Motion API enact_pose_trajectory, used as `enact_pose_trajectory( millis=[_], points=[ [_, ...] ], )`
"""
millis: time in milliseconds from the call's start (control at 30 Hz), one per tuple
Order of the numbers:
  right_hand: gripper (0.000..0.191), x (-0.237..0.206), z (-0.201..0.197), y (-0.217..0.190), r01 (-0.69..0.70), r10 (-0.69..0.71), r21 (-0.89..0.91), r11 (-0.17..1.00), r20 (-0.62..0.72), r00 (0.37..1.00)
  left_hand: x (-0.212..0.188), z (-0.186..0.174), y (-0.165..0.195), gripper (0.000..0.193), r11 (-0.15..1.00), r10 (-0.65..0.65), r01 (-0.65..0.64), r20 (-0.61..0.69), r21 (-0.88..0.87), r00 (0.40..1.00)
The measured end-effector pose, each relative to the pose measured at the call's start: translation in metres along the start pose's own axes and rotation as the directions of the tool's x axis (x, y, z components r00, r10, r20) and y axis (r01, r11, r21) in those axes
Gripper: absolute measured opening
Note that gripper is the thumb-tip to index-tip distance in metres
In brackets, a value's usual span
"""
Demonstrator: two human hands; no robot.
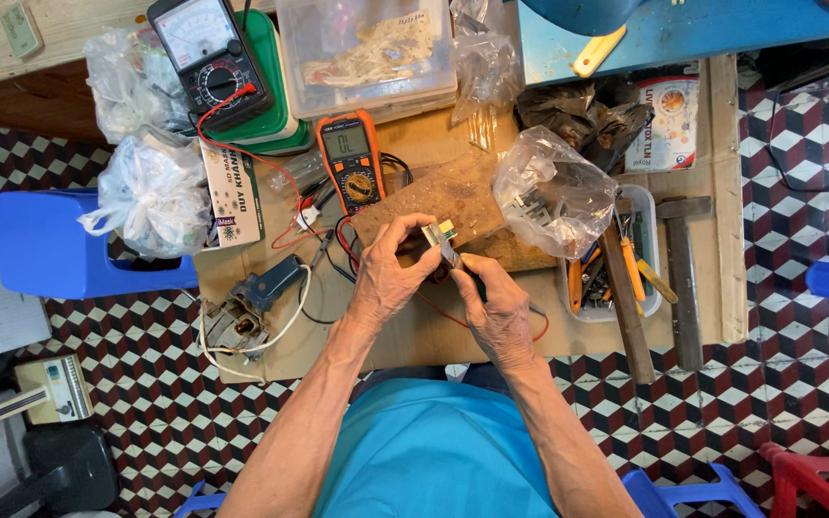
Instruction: The person sits at a workbench and repairs a small electrical component, holding it with both hands and using pliers to grip, pry, and reposition its parts. They repeatedly turn the component over, work on its contacts and housing, and set it down on a wooden board between steps.
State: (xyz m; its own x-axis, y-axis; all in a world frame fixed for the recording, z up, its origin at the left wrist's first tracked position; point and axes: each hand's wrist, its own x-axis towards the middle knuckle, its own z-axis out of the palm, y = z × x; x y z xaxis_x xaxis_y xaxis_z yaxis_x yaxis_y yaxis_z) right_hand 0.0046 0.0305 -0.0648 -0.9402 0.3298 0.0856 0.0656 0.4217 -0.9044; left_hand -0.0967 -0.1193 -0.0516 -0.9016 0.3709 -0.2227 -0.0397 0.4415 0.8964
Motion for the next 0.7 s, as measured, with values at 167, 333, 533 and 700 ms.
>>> enact_pose_trajectory(
  millis=[167,333,533,700],
  points=[
    [0.021,-0.003,0.001,-0.001,0.026,-0.026,-0.077,0.997,-0.005,1.0,-0.001,-0.001,0.002,0.041,0.999,-0.047,0.047,0.012,0.011,0.999],
    [0.024,-0.003,-0.003,-0.006,-0.161,0.151,0.123,0.979,0.087,0.985,0.0,-0.005,0.009,0.04,0.999,-0.031,0.032,0.025,-0.029,0.999],
    [0.046,0.013,-0.021,-0.029,-0.64,0.54,0.451,0.622,0.344,0.768,0.002,-0.004,0.005,0.046,0.994,-0.002,0.001,-0.017,-0.11,1.0],
    [0.052,0.038,-0.024,-0.043,-0.69,0.585,0.396,0.606,0.366,0.724,0.0,-0.003,0.001,0.05,0.997,0.074,-0.075,-0.069,-0.015,0.995]
  ],
)
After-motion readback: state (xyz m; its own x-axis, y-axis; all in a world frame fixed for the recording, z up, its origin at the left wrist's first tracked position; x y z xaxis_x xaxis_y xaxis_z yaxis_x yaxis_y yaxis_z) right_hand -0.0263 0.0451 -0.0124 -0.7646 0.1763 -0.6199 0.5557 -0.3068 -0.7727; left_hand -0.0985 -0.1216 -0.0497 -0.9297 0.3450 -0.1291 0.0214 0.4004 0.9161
